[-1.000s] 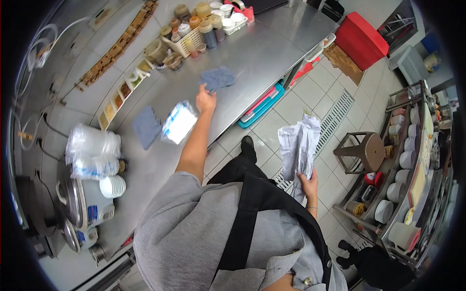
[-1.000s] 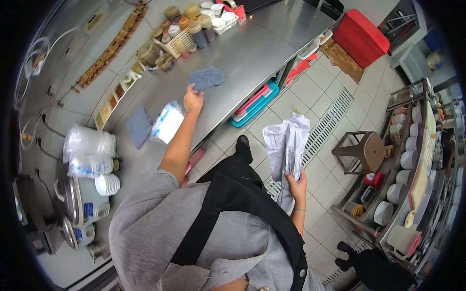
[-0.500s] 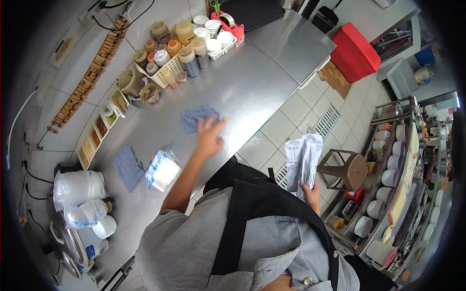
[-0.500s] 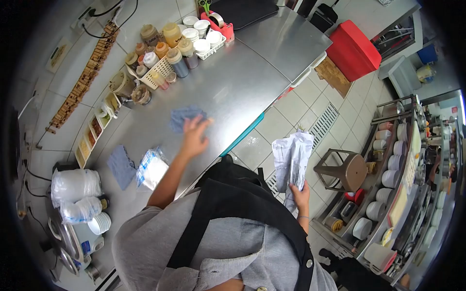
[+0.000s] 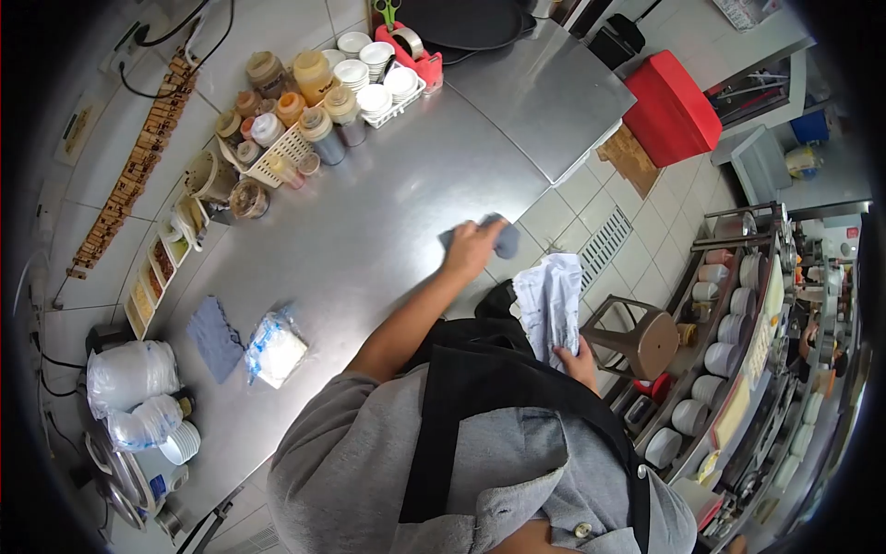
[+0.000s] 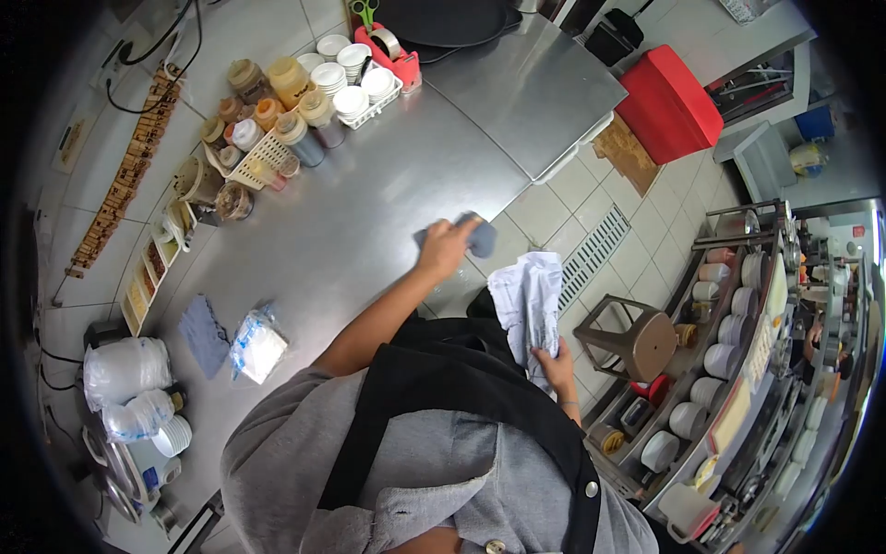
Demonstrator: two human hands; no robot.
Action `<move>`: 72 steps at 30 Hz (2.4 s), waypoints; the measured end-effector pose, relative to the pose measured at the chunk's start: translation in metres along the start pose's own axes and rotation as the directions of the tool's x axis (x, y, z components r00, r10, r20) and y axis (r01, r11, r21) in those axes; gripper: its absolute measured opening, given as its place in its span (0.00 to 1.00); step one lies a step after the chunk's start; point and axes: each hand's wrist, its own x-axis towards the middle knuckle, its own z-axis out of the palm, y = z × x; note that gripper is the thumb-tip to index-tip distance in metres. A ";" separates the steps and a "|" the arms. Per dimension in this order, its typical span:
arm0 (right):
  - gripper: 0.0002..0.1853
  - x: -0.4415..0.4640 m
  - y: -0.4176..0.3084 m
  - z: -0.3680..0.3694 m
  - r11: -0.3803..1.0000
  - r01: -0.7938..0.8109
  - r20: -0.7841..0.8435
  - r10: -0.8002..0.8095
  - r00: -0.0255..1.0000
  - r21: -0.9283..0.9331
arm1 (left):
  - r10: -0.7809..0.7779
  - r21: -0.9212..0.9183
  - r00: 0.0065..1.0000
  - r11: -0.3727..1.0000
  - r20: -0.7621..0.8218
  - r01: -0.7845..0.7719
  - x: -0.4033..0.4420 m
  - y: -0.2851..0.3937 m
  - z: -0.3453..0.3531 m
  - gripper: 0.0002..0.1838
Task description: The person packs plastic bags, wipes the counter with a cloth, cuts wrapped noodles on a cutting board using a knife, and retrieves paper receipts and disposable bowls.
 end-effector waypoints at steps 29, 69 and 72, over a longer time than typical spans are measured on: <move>0.28 0.224 0.042 -0.246 0.956 -0.173 -0.360 0.251 0.898 0.236 | -0.367 -0.016 0.701 0.891 -0.611 0.453 0.439 0.071 0.162 0.40; 0.23 0.414 -0.169 -0.168 0.942 0.265 0.917 0.090 0.387 -0.204 | -0.491 0.041 0.501 0.684 -0.713 0.728 -0.022 0.073 -0.021 0.31; 0.23 0.359 -0.186 -0.142 0.960 0.193 0.941 0.136 0.311 -0.202 | -0.476 0.022 0.410 0.632 -0.778 0.775 -0.078 0.025 -0.047 0.31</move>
